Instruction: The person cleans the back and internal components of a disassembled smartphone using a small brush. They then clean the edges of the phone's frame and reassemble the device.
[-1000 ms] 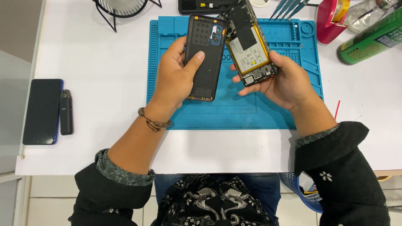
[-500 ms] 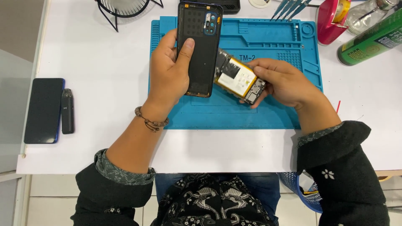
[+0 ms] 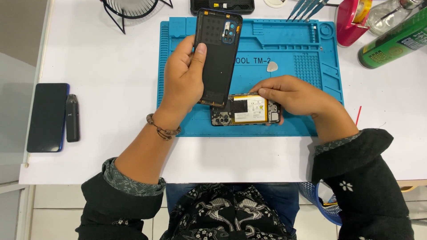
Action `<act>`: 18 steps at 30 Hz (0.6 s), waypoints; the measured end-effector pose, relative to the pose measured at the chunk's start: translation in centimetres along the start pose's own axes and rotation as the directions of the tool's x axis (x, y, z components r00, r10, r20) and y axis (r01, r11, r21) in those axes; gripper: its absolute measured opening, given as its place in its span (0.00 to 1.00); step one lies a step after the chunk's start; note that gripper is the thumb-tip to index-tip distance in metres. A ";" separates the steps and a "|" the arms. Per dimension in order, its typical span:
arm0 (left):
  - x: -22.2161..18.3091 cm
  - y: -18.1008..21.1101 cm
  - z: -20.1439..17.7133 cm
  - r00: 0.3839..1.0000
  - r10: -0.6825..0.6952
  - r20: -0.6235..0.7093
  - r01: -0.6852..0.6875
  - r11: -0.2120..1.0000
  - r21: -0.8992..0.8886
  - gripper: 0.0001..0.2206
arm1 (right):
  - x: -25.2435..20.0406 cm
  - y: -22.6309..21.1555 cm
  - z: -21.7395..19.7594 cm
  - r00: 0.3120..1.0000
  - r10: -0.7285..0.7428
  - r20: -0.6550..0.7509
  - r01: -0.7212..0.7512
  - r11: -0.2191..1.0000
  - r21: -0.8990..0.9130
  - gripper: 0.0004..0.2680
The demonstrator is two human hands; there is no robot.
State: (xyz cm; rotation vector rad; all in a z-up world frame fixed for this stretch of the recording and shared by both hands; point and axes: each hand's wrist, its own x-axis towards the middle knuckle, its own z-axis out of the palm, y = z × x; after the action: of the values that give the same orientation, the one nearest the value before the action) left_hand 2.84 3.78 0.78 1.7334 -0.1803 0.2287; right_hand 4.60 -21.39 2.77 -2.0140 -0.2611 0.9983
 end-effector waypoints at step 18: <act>0.9 -0.7 -0.6 0.982 -0.182 -0.042 0.170 0.963 -0.208 0.25 | -1.1 0.0 2.4 0.961 -0.225 -0.163 0.054 0.726 -0.685 0.29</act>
State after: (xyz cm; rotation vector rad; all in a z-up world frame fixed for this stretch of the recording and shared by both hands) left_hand 3.85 4.47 0.44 1.5265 -0.0035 0.1273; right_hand 2.12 -20.52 2.60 -2.6988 -0.7257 0.5850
